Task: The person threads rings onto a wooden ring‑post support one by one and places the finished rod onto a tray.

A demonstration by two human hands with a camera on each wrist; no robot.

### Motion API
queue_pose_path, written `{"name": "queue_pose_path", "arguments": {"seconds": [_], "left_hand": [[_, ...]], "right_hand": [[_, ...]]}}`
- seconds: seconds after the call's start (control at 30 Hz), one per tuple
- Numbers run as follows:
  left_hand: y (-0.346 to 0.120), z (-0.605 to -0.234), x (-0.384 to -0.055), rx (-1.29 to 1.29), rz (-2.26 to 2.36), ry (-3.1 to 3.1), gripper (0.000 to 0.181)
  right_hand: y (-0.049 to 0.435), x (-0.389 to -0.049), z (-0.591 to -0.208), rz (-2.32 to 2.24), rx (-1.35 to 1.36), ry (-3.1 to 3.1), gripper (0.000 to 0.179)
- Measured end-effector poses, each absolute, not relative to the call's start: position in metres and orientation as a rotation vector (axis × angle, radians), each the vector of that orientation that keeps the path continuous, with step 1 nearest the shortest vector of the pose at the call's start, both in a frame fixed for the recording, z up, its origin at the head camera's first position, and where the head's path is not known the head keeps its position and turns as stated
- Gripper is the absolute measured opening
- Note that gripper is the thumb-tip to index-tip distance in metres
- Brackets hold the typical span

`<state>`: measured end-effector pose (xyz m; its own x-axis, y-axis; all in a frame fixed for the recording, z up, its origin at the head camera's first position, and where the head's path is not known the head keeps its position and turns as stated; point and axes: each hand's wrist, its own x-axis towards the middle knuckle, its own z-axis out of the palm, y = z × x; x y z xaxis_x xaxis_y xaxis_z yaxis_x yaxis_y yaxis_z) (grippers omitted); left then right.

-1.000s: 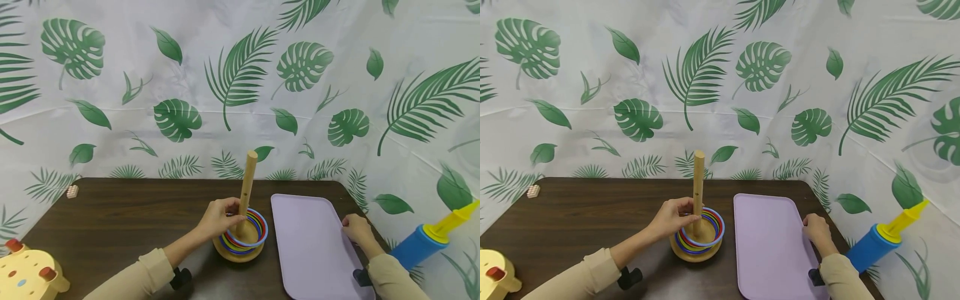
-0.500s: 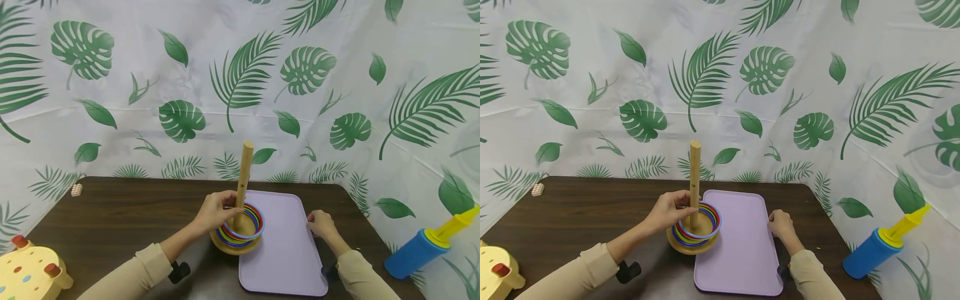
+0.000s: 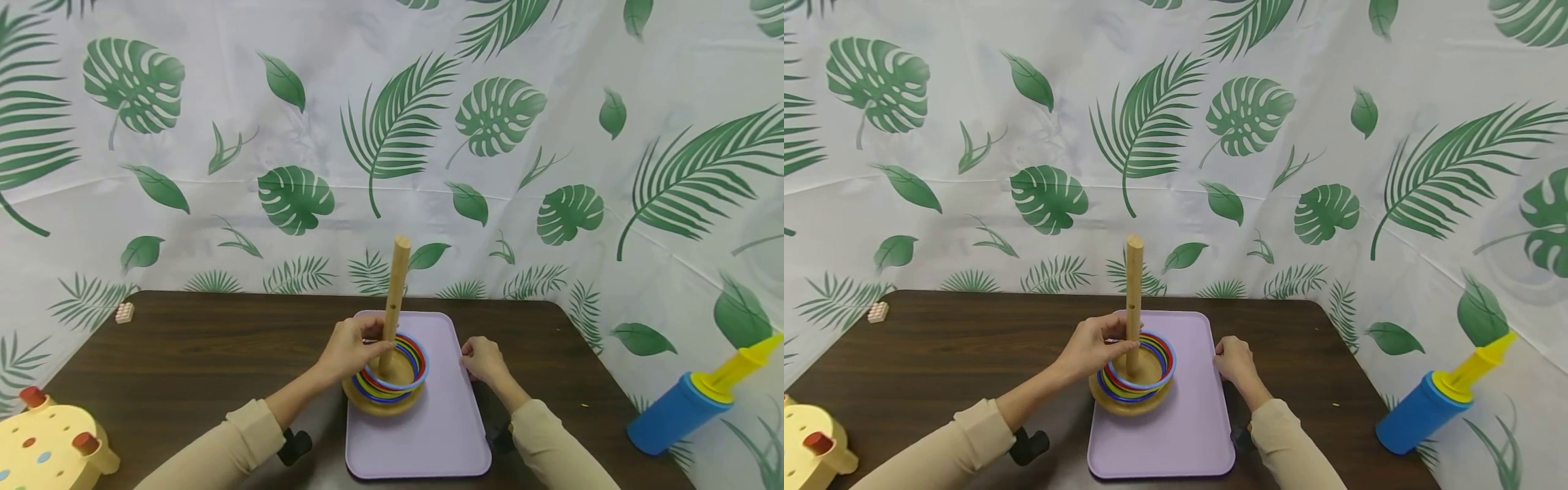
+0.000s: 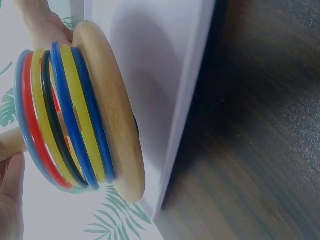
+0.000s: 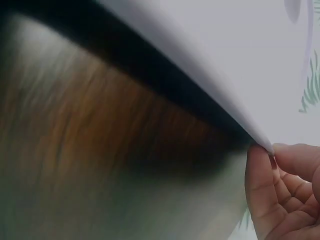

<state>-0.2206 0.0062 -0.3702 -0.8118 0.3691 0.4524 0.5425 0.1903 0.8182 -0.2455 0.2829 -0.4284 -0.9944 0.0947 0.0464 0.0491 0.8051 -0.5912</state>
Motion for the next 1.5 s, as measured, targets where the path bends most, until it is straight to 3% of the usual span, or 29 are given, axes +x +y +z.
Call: {"name": "queue_pose_path", "arguments": {"seconds": [0.67,1.5], "left_hand": [[0.008,-0.381,-0.226,-0.843,-1.678,-2.326,0.022],[0.005,-0.391,-0.226,-0.818,-1.727,-2.321,0.019]], "right_hand": [[0.245,-0.252,-0.427,1.019,-0.027,-2.872,0.005],[0.237,-0.25,-0.428,0.932,-0.047,-2.88,0.004]]}}
